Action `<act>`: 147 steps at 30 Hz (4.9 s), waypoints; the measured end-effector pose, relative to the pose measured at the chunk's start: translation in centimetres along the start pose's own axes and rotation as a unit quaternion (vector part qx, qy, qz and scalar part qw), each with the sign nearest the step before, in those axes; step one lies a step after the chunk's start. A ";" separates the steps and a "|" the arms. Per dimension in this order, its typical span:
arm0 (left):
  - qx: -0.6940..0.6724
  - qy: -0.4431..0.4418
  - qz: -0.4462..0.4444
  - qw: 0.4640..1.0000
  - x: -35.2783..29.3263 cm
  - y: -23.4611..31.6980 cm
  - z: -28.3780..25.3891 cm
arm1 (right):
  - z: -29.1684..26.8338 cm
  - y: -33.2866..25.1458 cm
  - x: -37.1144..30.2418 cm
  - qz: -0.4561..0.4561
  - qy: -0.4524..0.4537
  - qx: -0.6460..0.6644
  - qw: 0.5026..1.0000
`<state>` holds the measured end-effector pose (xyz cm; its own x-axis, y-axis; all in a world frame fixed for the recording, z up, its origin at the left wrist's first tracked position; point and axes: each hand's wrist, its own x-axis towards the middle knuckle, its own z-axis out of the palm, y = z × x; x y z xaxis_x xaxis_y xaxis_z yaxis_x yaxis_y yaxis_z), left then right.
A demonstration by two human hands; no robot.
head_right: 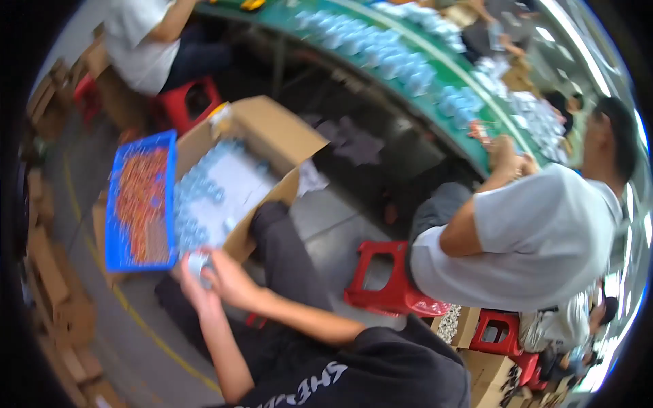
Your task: Assembling small electronic components into cylindrical white housings at a factory workstation.
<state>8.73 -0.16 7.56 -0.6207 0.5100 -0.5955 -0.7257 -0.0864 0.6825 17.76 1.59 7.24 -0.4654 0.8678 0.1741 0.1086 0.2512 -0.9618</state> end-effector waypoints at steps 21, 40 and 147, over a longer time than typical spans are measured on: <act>-0.184 -0.212 -0.091 0.955 -1.9 3.5 3.3 | -4.5 -6.7 2.6 0.091 -0.065 0.141 0.984; 0.325 -0.303 0.347 0.826 -3.6 4.8 -1.4 | -4.6 -6.5 2.5 -0.080 -0.077 -0.078 0.991; 0.182 -0.272 0.155 0.932 -3.2 7.2 -1.1 | -4.1 -3.3 1.2 -0.096 -0.130 0.019 0.987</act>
<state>5.20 -3.38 13.91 -0.4701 0.8757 -0.1107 -0.3267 -0.0561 0.9434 20.49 3.56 11.53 -0.6847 0.6652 0.2979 -0.0345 0.3787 -0.9249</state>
